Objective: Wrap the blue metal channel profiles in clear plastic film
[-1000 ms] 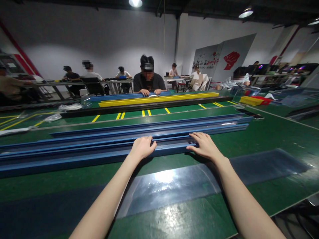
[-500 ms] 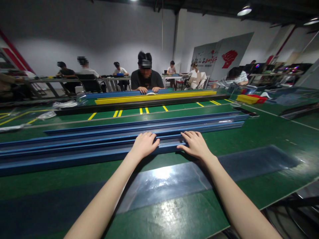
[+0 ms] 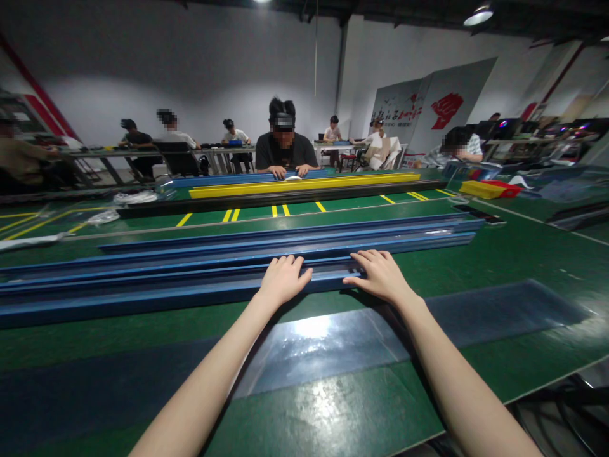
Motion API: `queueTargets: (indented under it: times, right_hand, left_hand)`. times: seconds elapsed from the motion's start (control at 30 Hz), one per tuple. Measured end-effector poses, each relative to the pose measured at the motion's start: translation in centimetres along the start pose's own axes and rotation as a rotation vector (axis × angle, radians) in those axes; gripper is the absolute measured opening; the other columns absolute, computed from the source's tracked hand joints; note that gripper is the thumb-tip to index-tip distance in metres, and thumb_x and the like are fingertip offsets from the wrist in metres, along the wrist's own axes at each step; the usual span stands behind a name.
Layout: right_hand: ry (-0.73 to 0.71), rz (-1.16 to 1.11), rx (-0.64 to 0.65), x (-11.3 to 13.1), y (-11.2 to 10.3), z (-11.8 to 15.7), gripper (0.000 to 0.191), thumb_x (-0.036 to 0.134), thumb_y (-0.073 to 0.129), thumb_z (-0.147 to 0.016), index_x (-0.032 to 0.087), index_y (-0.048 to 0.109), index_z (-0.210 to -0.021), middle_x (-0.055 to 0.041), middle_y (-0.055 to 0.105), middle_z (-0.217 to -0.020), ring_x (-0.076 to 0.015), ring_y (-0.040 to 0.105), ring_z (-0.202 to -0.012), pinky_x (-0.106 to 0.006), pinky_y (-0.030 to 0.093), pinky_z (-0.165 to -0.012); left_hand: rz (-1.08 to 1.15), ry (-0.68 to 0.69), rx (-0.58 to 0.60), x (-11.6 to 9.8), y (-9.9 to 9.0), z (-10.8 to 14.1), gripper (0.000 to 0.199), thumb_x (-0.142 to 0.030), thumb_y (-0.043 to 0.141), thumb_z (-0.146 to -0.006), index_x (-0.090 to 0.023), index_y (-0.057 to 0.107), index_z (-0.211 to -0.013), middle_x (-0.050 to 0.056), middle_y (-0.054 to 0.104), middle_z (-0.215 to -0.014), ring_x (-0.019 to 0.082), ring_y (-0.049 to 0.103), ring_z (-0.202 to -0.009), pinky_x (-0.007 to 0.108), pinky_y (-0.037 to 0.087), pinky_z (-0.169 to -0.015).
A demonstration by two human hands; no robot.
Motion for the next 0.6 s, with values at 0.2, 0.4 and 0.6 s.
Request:
queueTargets:
  times: [0.2, 0.4, 0.6]
  right_hand:
    - [0.037, -0.06, 0.015, -0.2, 0.4, 0.3, 0.064, 0.063, 0.046, -0.073, 0.017, 0.052, -0.117, -0.0125, 0.055, -0.117, -0.0262, 0.048, -0.105, -0.038, 0.032, -0.085]
    - [0.04, -0.104, -0.073, 0.9, -1.7, 0.4, 0.056, 0.055, 0.051, -0.074, 0.016, 0.052, -0.115, -0.0127, 0.052, -0.12, -0.0267, 0.043, -0.111, -0.037, 0.032, -0.089]
    - [0.18, -0.359, 0.068, 2.7, -3.0, 0.4, 0.036, 0.048, 0.039, -0.084, 0.02, 0.06, -0.077, -0.0036, 0.064, -0.072, -0.0152, 0.055, -0.065, -0.024, 0.034, -0.057]
  left_hand:
    - [0.016, 0.002, -0.01, 0.0, -0.1, 0.1, 0.043, -0.042, 0.026, -0.088, -0.015, 0.053, -0.109, 0.011, 0.06, -0.102, 0.025, 0.053, -0.096, 0.037, 0.036, -0.082]
    - [-0.01, 0.022, -0.027, -0.1, -0.1, 0.2, 0.044, -0.041, 0.026, -0.089, -0.014, 0.052, -0.111, 0.01, 0.06, -0.103, 0.024, 0.053, -0.096, 0.035, 0.036, -0.081]
    - [-0.005, 0.03, -0.036, -0.1, -0.2, 0.3, 0.044, -0.041, 0.025, -0.089, -0.014, 0.052, -0.113, 0.01, 0.06, -0.105, 0.024, 0.053, -0.097, 0.035, 0.037, -0.081]
Point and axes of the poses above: each hand's wrist, its own z-axis away from the middle knuckle, its own y-axis out of the palm, x = y × z, the point moved 6 cm from there along -z, towards the middle knuckle
